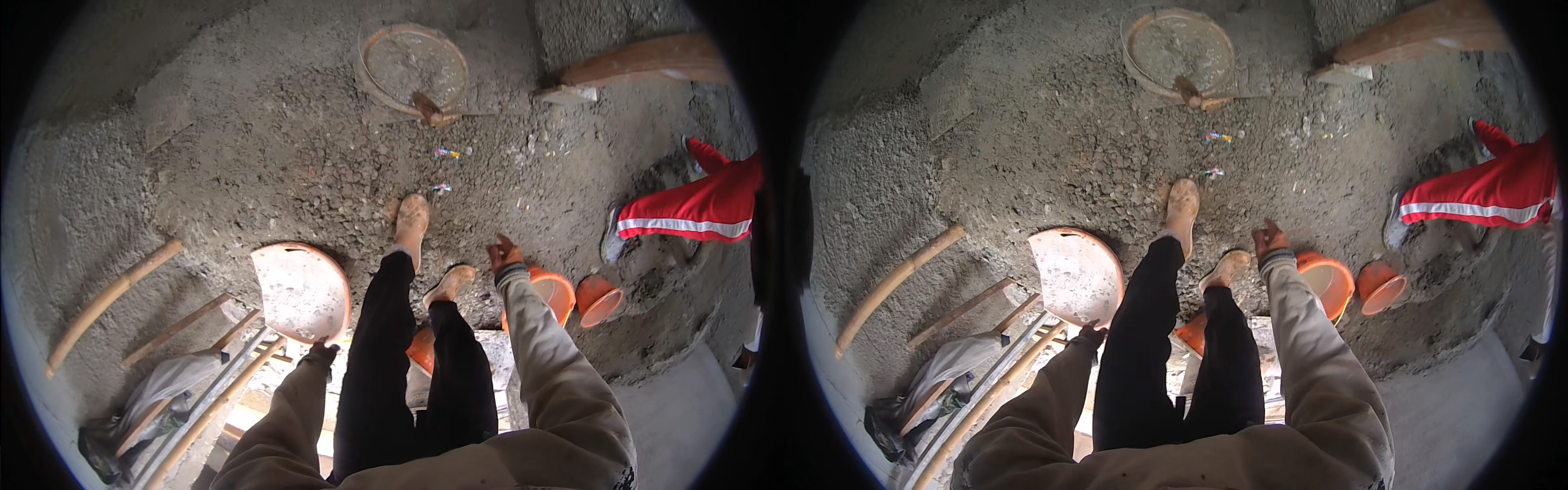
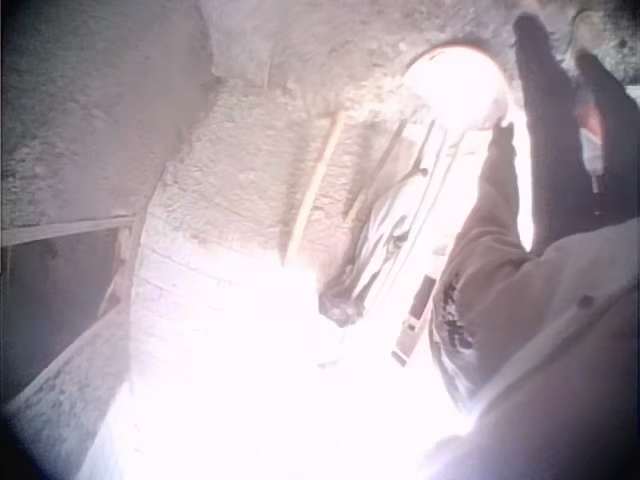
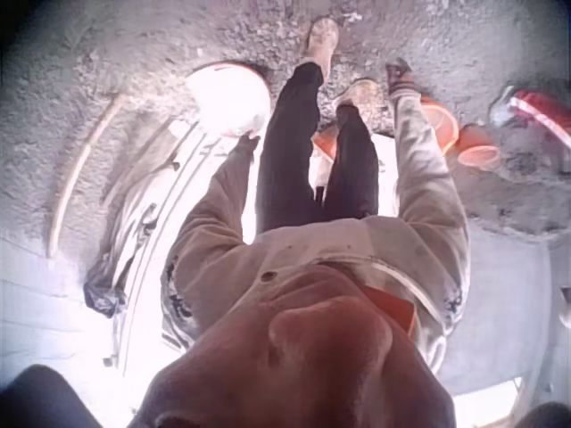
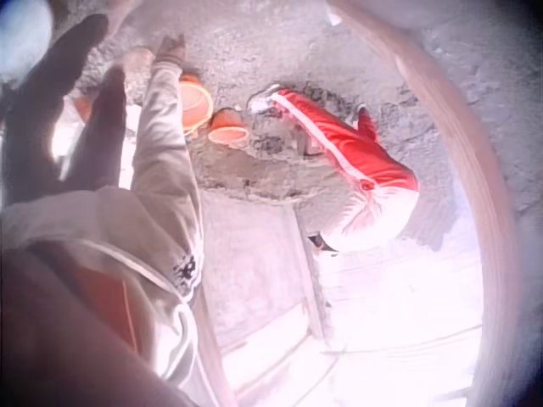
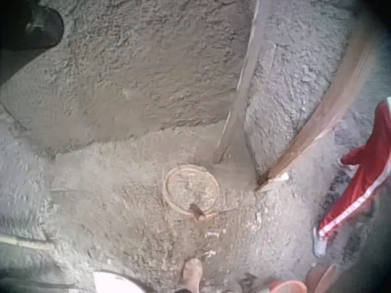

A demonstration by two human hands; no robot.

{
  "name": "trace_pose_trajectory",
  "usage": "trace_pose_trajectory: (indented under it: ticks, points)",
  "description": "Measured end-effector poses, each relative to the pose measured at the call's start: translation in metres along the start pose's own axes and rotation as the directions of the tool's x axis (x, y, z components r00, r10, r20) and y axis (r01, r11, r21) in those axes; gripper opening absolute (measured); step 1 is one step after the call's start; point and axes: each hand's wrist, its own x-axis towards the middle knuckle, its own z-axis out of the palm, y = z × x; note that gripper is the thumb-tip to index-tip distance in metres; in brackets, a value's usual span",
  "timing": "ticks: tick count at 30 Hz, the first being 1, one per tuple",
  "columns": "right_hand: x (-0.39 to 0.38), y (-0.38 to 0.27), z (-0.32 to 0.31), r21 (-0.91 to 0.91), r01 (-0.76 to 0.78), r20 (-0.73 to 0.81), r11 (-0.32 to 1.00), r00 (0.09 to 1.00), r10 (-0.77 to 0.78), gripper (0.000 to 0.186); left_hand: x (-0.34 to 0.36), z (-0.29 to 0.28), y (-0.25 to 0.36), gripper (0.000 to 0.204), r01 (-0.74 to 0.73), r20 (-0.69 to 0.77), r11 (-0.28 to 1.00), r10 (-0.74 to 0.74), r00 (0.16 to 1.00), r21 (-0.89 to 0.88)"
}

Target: The person applies wet plaster from a bucket to a concrete block wall using a trowel, spreading the material across a section of the wall.

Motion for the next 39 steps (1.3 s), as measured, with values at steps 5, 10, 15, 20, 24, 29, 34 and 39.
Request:
trace_pose_trajectory:
  ticks: [5, 10, 15, 20, 24, 29, 34, 39]
  points:
    - [0.092, -0.225, -0.050, 0.297, 0.148, -0.127, 0.943, 0.985, -0.114, 0.061, 0.027, -0.040, 0.040, 0.055, 0.009, -0.127, 0.941, -0.055, 0.990, -0.338]
    - [0.225, -0.277, 0.010, -0.672, 0.118, 0.174, 0.732, 0.985, 0.001, 0.050, 0.038, -0.125, 0.145, 0.051, -0.044, -0.164, 0.928, -0.019, 0.986, -0.370]
    - [0.234, -0.253, 0.033, -0.721, -0.016, 0.021, 0.692, 0.999, 0.044, 0.039, 0.074, -0.165, 0.143, 0.047, -0.215, -0.168, 0.852, 0.152, 0.974, -0.476]
    - [0.139, -0.365, -0.032, -0.674, 0.061, 0.101, 0.736, 0.995, 0.010, 0.037, 0.112, -0.195, 0.083, 0.044, -0.124, -0.119, 0.804, 0.066, 0.991, -0.582]
    - [0.186, -0.302, -0.032, -0.534, 0.118, 0.139, 0.837, 0.989, -0.050, 0.042, 0.129, -0.225, 0.082, 0.043, -0.104, -0.146, 0.817, 0.024, 0.989, -0.567]
    - [0.227, -0.260, -0.054, -0.608, 0.040, 0.236, 0.793, 0.963, 0.132, 0.045, 0.084, -0.279, 0.096, 0.043, -0.214, -0.148, 0.614, 0.157, 0.976, -0.760]
    - [0.181, -0.310, -0.094, -0.687, -0.061, -0.005, 0.724, 0.997, 0.079, 0.034, 0.061, -0.257, 0.057, 0.044, -0.030, -0.092, 0.454, -0.114, 0.989, -0.891]
    - [0.238, -0.270, -0.009, -0.452, 0.013, -0.032, 0.892, 0.999, -0.031, 0.035, 0.035, -0.204, 0.093, 0.044, 0.087, 0.033, 0.488, -0.119, 0.992, -0.868]
